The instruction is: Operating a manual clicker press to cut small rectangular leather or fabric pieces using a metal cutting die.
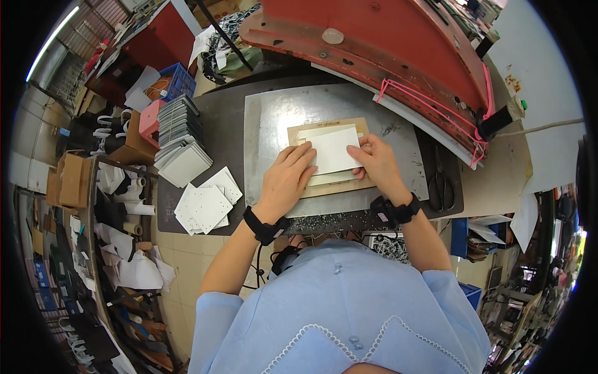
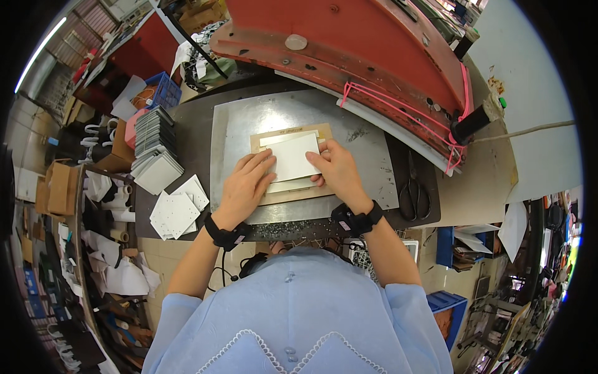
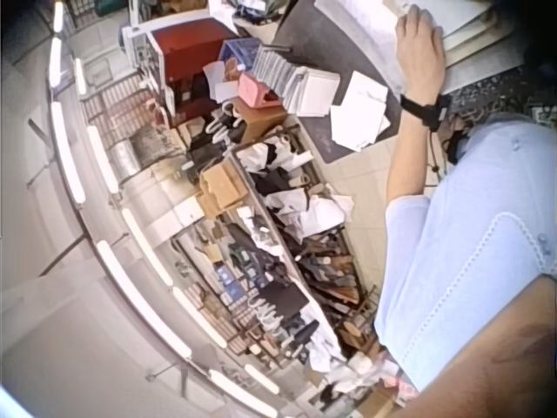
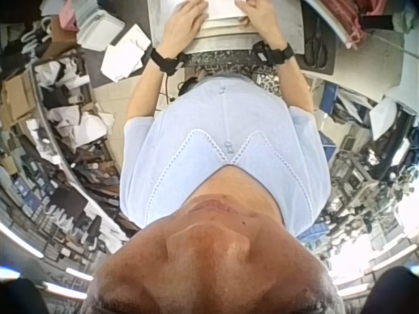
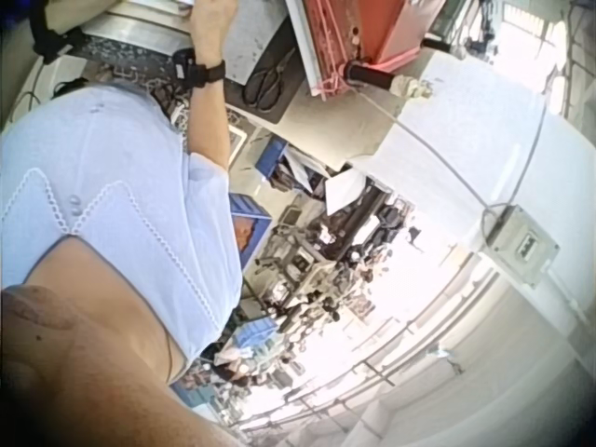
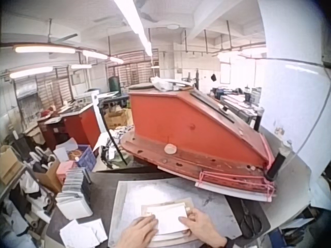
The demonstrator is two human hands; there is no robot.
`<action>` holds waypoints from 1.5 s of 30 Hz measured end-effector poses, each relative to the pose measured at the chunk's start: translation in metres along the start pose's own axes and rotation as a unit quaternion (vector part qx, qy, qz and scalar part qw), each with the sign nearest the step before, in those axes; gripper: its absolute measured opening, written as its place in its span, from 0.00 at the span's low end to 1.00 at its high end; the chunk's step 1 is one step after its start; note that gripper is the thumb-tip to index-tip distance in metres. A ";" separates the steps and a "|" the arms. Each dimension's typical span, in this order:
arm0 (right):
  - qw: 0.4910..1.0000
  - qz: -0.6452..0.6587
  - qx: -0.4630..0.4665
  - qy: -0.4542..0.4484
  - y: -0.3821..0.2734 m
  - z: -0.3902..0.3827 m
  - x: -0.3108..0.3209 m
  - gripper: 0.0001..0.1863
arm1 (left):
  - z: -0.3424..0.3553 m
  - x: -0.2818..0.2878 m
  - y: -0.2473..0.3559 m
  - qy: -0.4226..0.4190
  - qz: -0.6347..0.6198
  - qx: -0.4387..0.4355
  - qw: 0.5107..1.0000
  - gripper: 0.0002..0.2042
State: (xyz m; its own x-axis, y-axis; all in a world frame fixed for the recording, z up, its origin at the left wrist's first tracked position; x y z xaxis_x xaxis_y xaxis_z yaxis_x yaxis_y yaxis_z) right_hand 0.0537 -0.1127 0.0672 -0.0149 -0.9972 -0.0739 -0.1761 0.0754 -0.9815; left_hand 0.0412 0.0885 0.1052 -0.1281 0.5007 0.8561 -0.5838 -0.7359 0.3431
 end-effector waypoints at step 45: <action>0.683 -0.275 0.448 0.507 -0.165 -0.123 0.193 0.30 | -0.031 0.074 -0.052 0.141 -0.193 0.166 0.957 0.17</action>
State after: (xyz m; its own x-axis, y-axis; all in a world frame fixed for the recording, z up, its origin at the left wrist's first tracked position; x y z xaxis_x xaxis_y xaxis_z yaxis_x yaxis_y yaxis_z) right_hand -0.0408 -0.3174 0.2365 -0.9428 -0.3272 0.0637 0.2379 -0.7943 -0.5590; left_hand 0.0374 0.1779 0.1384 -0.1924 0.8327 0.5192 -0.3506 -0.5525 0.7562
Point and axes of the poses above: each hand's wrist, its own z-axis towards the middle knuckle, its own x-axis out of the back of the hand, y = z × x, the point moved 7 cm from there along z, towards the middle knuckle, and after that the axes turned 8 degrees about z, right-handed, at the moved point
